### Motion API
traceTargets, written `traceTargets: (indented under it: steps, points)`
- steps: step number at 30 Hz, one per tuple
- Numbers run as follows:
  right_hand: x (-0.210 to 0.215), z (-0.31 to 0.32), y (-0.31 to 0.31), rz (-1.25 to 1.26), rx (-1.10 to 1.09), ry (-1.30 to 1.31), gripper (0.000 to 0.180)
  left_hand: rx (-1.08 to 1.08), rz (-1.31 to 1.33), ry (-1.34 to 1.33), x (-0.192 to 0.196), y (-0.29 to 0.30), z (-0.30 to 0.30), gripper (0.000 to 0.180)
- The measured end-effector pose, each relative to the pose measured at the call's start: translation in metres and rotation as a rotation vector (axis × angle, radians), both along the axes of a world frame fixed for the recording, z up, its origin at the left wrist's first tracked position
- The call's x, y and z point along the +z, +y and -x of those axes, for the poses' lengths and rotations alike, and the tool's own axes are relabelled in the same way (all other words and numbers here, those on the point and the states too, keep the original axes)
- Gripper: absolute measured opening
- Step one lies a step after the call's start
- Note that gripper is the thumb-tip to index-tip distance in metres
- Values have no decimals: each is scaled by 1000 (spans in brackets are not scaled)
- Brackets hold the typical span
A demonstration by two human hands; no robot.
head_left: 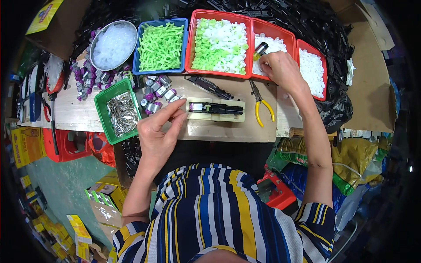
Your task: Assemble small plastic components by inserting colored parts into a black housing unit.
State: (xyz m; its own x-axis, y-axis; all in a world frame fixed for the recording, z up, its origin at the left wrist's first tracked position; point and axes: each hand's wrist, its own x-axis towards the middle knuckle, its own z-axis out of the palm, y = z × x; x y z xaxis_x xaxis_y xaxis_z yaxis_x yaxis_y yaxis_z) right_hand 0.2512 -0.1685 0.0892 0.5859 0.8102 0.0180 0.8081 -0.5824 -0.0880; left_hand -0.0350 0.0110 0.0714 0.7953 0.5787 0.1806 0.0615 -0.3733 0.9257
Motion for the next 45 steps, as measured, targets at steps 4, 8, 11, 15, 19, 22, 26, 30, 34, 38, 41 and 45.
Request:
traceTargets:
  steps: [4,8,11,15,19,22,26,30,34,38,41,45]
  points:
    - [4,1,-3,-164,19,84,9,-27,-55,3,2,-1,-6,32]
    - [5,0,-5,-88,53,56,9,-53,-98,-11,4,-3,-11,32]
    - [4,-4,-1,92,60,-87,23,-62,-97,-14,4,-7,-12,31]
    - [8,-2,2,80,44,14,15,-62,-97,-24,2,-7,-8,30]
    - [-2,-6,-7,-25,82,34,11,-54,-103,-10,2,-3,-1,30]
    - [8,-5,0,66,48,135,20,-50,-103,-2,1,-3,1,30]
    - [9,-1,12,46,73,121,17,-20,-101,5,2,-4,2,30]
    - [8,-5,2,-88,46,161,17,-7,-111,46,2,-5,13,35]
    - [3,-8,-18,-221,45,195,21,4,-49,80,-1,-9,15,34]
    - [4,-5,-60,-701,53,220,25,-85,-99,-1,7,-22,7,34]
    - [25,37,-127,-952,-139,359,22,-123,-93,1,15,-39,-1,34]
    - [-18,104,-240,-1457,-379,552,18,-200,-130,6,22,-56,-12,34]
